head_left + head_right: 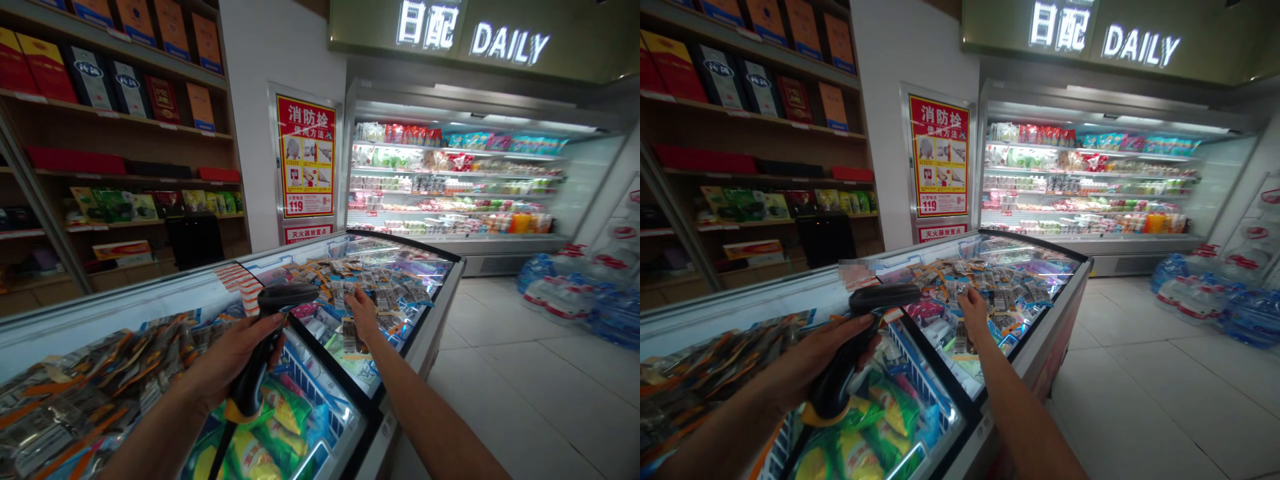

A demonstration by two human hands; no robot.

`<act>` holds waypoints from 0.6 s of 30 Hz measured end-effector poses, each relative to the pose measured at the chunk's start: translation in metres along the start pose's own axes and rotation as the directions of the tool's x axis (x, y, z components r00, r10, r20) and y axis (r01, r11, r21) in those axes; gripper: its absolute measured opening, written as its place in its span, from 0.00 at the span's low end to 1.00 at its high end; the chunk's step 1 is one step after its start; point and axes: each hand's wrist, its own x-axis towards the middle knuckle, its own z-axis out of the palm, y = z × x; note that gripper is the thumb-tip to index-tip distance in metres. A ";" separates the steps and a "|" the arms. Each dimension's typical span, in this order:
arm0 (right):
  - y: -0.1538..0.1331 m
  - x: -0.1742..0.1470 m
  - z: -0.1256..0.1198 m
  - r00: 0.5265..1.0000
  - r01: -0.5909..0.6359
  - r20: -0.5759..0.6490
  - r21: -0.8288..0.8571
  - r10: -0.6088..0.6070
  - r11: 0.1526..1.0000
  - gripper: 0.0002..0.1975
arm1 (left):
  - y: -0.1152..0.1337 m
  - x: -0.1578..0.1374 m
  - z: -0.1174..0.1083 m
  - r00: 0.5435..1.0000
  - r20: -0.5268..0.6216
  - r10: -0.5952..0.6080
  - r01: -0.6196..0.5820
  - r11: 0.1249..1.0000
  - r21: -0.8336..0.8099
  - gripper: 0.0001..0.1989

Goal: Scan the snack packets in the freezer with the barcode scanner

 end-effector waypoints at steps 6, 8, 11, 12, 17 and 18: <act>0.004 0.001 0.000 0.999 -0.033 0.004 0.040 0.033 0.999 0.17 | 0.007 -0.001 -0.003 0.997 -0.043 0.059 -0.054 0.994 0.092 0.17; 0.005 0.002 0.001 1.000 -0.029 -0.008 0.031 0.029 0.999 0.18 | 0.013 -0.004 -0.010 0.991 -0.104 0.090 -0.074 0.987 0.140 0.18; 0.003 0.002 0.007 1.000 -0.010 -0.008 -0.037 0.010 0.999 0.18 | 0.018 -0.008 -0.026 0.965 -0.237 0.114 -0.065 0.977 0.205 0.19; 0.001 0.001 0.010 1.000 -0.001 0.007 -0.066 0.002 0.998 0.18 | 0.019 -0.008 -0.033 0.956 -0.273 0.112 -0.057 0.978 0.202 0.19; -0.003 -0.010 0.047 0.984 -0.039 0.168 -0.090 0.054 0.995 0.23 | 0.010 -0.011 -0.059 0.917 -0.386 0.099 -0.045 0.988 0.146 0.17; -0.001 -0.013 0.057 0.978 -0.065 0.193 -0.081 0.080 0.995 0.25 | 0.008 -0.013 -0.063 0.907 -0.407 0.111 -0.050 0.986 0.158 0.16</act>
